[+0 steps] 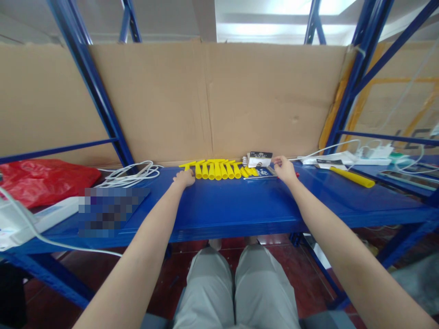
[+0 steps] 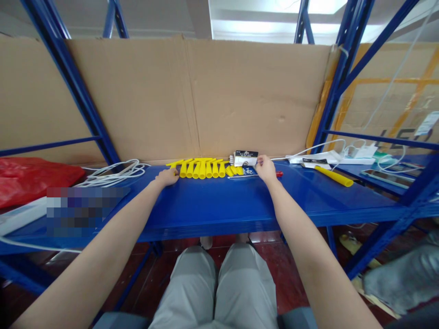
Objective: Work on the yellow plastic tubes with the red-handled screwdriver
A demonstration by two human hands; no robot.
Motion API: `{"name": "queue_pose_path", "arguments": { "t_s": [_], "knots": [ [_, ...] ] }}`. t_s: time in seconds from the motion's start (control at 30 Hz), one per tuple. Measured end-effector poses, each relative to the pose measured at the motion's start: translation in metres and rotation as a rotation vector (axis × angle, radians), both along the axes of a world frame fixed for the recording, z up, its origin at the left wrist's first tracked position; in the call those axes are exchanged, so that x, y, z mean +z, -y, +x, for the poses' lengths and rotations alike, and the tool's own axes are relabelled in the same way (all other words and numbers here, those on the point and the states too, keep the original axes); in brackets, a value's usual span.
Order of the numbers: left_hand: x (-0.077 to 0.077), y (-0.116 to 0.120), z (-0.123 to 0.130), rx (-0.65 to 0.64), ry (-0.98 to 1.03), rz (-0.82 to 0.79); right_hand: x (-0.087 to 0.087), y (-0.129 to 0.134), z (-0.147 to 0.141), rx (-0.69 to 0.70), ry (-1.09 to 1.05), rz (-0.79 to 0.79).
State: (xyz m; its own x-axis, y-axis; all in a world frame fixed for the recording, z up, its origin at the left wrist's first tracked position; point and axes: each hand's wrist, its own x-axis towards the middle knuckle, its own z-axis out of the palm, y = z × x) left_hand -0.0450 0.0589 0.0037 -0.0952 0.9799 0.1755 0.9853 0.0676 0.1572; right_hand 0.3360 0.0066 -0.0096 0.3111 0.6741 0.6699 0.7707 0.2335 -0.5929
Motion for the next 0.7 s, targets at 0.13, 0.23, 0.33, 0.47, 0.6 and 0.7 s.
{"name": "queue_pose_path", "arguments": {
  "t_s": [0.13,0.23,0.33,0.47,0.6,0.7],
  "knots": [
    [0.009,0.005,0.002,0.053,0.049,0.068,-0.001,-0.002,0.001,0.018,-0.008,0.004],
    [0.020,0.005,-0.002,0.020,0.097,0.116,-0.002,-0.003,0.001,0.016,-0.017,0.003],
    [0.031,0.004,-0.008,0.051,0.177,0.212,-0.002,-0.003,0.001,-0.004,-0.022,-0.008],
    [0.043,0.008,-0.016,0.110,0.411,0.425,-0.003,-0.003,0.002,-0.006,-0.017,-0.005],
    [0.051,0.015,-0.012,0.096,0.613,0.558,-0.003,-0.002,0.001,0.008,-0.018,-0.009],
    [0.052,0.017,0.001,0.039,0.727,0.601,-0.002,-0.001,-0.003,0.008,-0.032,-0.037]
  ]
}}
